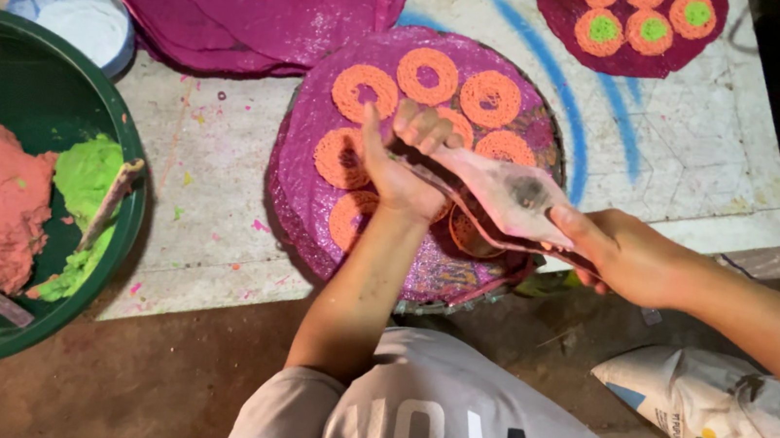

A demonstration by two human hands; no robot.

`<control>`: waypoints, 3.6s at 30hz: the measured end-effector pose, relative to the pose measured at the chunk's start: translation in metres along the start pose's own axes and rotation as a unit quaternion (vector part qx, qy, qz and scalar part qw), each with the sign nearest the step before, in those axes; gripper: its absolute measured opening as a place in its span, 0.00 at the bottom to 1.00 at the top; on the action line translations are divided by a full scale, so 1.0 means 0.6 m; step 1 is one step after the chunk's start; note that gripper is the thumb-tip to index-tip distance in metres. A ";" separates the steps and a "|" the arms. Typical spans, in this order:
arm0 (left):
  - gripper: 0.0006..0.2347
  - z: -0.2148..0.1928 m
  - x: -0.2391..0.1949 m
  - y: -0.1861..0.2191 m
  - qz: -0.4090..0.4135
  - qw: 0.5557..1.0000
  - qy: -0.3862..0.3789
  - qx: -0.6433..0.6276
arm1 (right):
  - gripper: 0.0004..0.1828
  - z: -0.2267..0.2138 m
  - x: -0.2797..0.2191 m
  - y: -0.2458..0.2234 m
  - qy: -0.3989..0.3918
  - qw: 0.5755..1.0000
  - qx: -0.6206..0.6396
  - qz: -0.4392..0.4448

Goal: The person uses a manual press tool to extrude pink and green dough onto a purple glittery base. They repeatedly load the press with dough from a green bowl, squeeze the handles to form ring shapes, and arrange them on the base. The person alternates between pink and green dough to create a patterned design.

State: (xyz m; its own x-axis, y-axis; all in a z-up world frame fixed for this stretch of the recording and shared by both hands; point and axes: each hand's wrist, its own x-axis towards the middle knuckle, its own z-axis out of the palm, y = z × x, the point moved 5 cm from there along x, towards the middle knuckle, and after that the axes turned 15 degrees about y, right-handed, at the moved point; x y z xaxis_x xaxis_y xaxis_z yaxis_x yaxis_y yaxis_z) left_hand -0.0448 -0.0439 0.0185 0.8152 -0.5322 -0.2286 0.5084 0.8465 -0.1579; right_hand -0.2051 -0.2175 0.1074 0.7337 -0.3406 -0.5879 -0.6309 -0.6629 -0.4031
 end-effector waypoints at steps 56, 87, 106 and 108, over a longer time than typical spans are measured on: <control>0.52 0.010 -0.260 0.046 0.252 0.249 -0.081 0.931 | 0.50 0.095 -0.058 0.323 0.226 0.689 0.679 -0.114; 0.16 0.282 -0.530 0.239 -0.073 0.215 -0.224 0.948 | 0.25 0.165 -0.262 -0.420 -0.278 0.764 -0.040 -0.580; 0.20 0.208 -0.649 0.807 0.001 0.913 0.000 0.408 | 0.19 0.312 -0.262 -0.971 0.491 0.291 -0.128 -0.811; 0.13 0.176 -0.626 0.871 0.168 0.873 0.041 0.456 | 0.30 0.380 -0.210 -0.993 0.396 0.550 -0.019 -0.735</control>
State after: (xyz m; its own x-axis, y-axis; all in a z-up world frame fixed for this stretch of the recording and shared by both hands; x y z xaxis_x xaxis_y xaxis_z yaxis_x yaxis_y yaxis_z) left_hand -0.0562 0.5999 0.1233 0.9571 -0.2194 -0.1893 0.2849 0.5937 0.7526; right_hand 0.0210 0.3725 0.2619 0.3331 0.4083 0.8499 0.7862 -0.6179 -0.0113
